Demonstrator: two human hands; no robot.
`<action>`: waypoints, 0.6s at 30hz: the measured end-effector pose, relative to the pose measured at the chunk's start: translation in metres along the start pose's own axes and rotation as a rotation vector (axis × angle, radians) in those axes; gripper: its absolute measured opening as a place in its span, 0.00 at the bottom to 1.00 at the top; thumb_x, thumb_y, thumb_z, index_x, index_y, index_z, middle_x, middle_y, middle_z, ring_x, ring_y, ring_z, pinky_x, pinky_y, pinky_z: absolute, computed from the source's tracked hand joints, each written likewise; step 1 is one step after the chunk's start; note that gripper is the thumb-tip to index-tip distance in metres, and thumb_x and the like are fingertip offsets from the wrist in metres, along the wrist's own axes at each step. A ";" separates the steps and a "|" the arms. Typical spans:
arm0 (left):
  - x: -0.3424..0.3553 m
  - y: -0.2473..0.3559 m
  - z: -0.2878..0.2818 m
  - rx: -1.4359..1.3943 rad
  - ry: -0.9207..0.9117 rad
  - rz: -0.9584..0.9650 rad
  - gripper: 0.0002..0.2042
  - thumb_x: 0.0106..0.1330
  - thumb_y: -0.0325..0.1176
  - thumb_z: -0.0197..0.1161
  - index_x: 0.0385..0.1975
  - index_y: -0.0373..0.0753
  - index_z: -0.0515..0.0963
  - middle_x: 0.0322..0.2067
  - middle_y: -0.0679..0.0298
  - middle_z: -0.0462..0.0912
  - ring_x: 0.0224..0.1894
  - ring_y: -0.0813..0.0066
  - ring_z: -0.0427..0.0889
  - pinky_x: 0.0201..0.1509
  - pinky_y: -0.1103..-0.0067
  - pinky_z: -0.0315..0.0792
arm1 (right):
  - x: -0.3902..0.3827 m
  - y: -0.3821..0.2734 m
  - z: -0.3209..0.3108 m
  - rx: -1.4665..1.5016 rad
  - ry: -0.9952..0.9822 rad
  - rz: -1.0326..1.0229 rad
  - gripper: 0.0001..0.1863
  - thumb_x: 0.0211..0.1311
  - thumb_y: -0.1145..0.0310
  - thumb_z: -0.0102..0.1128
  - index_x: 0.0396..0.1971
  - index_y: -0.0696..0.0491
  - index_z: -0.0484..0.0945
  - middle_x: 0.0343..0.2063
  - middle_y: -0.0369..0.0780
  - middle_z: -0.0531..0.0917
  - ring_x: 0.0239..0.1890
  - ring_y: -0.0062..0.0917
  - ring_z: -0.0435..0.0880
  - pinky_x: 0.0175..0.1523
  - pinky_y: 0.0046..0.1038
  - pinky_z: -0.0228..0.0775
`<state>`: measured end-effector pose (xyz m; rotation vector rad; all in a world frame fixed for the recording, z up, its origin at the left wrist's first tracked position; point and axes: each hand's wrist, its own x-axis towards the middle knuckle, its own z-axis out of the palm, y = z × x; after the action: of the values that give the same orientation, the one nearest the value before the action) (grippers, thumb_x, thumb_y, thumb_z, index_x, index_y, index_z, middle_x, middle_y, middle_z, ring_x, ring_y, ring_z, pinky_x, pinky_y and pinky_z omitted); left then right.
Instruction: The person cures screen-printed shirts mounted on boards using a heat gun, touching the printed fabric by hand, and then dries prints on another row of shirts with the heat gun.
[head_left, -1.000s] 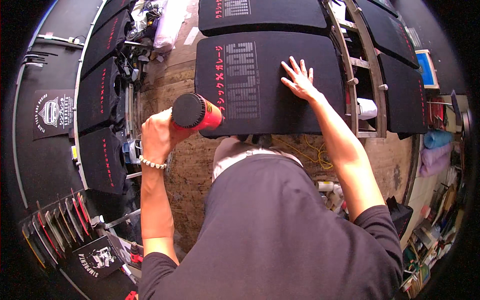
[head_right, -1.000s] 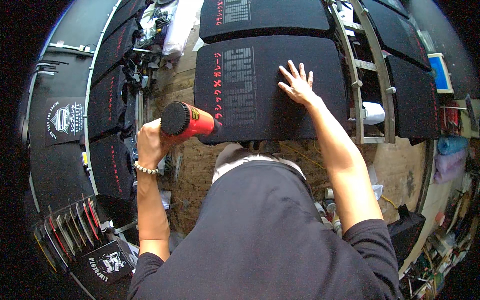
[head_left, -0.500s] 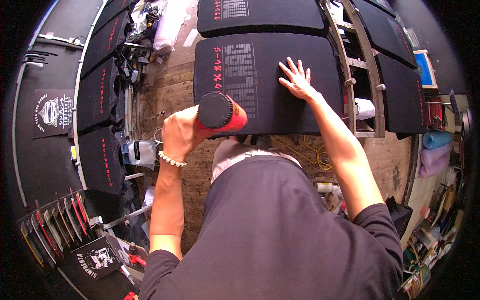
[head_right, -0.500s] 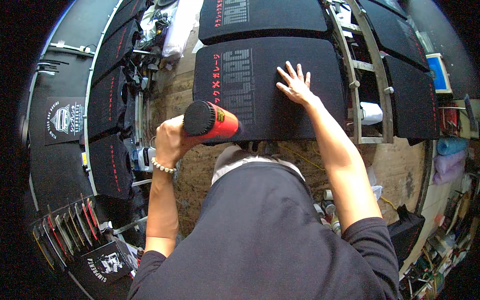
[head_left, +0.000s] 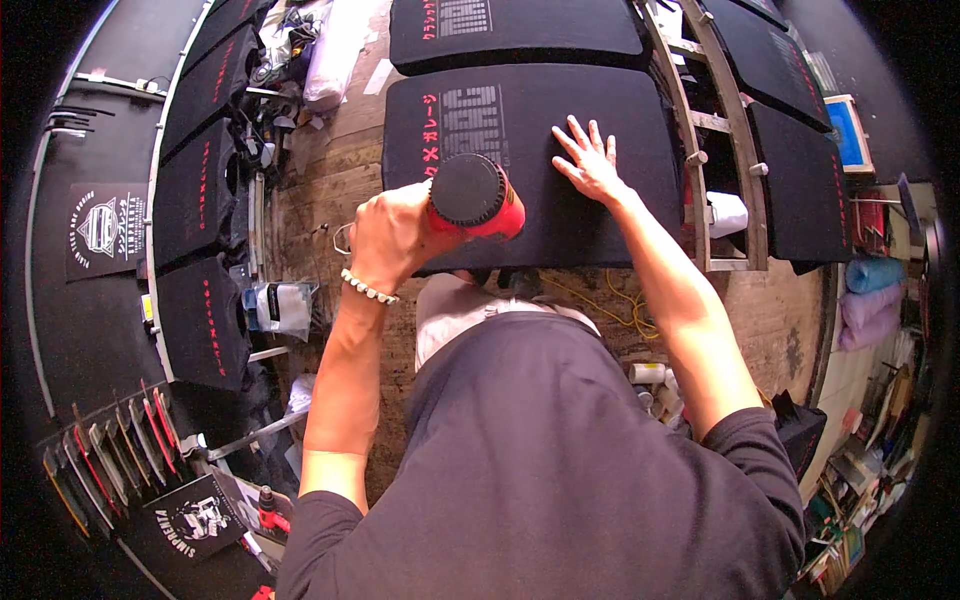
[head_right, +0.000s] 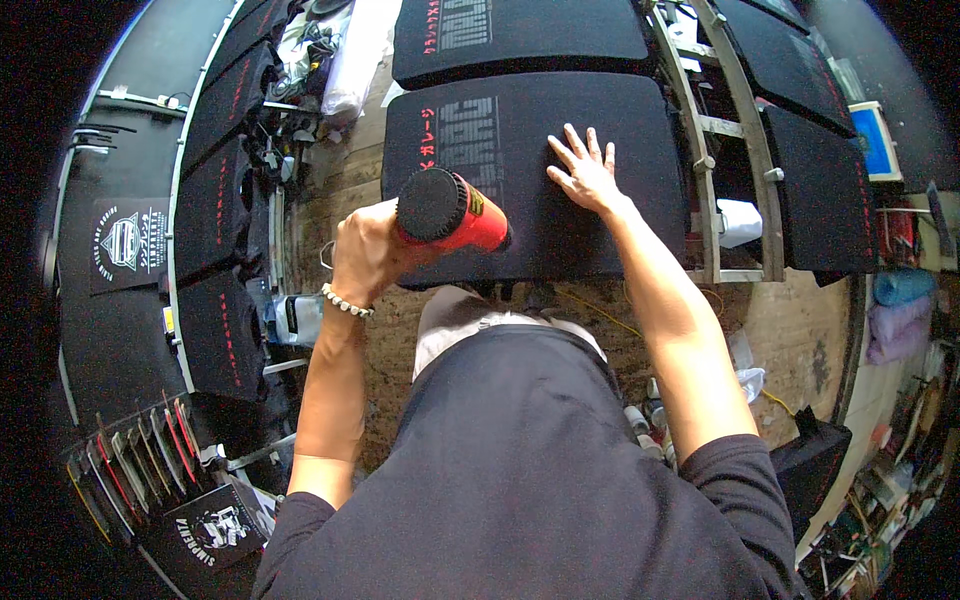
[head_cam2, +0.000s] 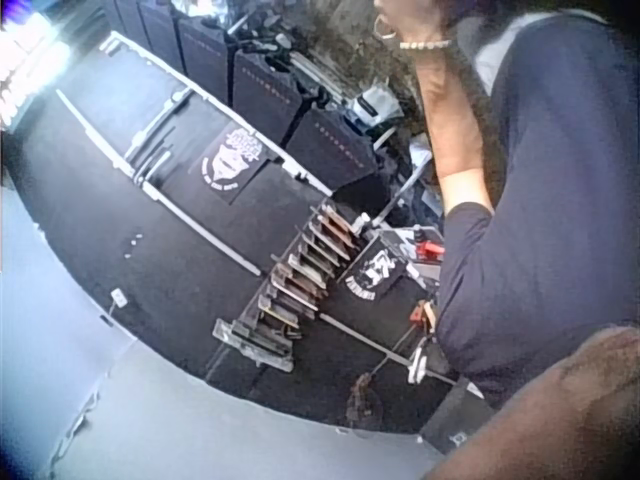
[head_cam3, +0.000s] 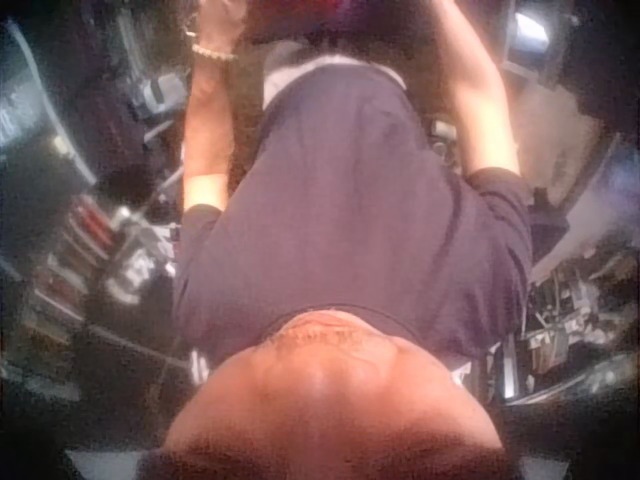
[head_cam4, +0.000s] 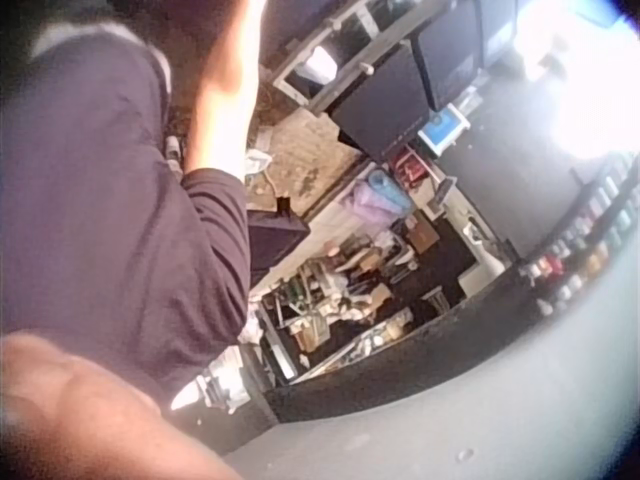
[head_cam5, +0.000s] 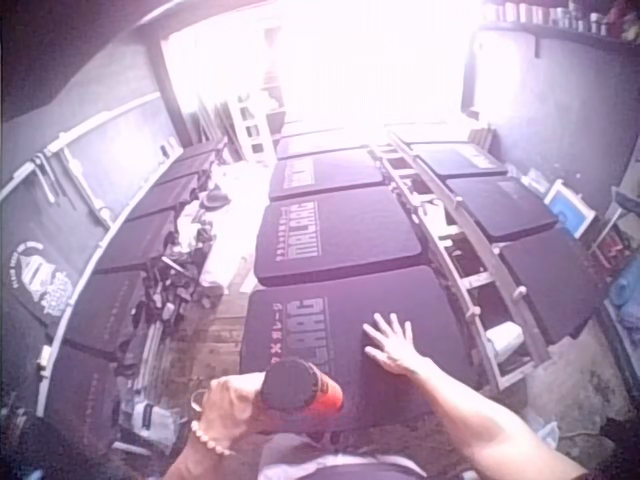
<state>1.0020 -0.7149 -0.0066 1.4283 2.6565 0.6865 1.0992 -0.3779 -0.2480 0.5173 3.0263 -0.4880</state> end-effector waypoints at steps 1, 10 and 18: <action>-0.001 -0.001 -0.002 0.025 -0.007 0.006 0.21 0.51 0.50 0.83 0.32 0.40 0.84 0.29 0.53 0.87 0.33 0.47 0.88 0.35 0.61 0.81 | -0.003 -0.003 0.001 -0.040 0.044 0.001 0.36 0.75 0.39 0.50 0.79 0.28 0.57 0.83 0.35 0.48 0.84 0.46 0.38 0.80 0.65 0.27; -0.032 -0.040 -0.028 0.066 -0.036 -0.005 0.22 0.53 0.53 0.79 0.37 0.42 0.85 0.31 0.56 0.88 0.35 0.50 0.88 0.37 0.62 0.81 | -0.035 -0.038 0.020 -0.160 0.287 0.043 0.35 0.76 0.40 0.48 0.78 0.37 0.62 0.81 0.37 0.54 0.83 0.43 0.48 0.82 0.57 0.34; -0.053 -0.090 -0.062 0.039 -0.048 -0.004 0.22 0.50 0.49 0.83 0.38 0.40 0.85 0.32 0.56 0.89 0.34 0.52 0.89 0.36 0.64 0.81 | -0.046 -0.069 0.028 -0.174 0.319 0.090 0.37 0.75 0.40 0.49 0.78 0.42 0.63 0.81 0.41 0.56 0.82 0.46 0.50 0.81 0.59 0.35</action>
<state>0.9464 -0.8226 0.0037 1.4296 2.6500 0.5952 1.1194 -0.4634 -0.2499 0.7840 3.2806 -0.1456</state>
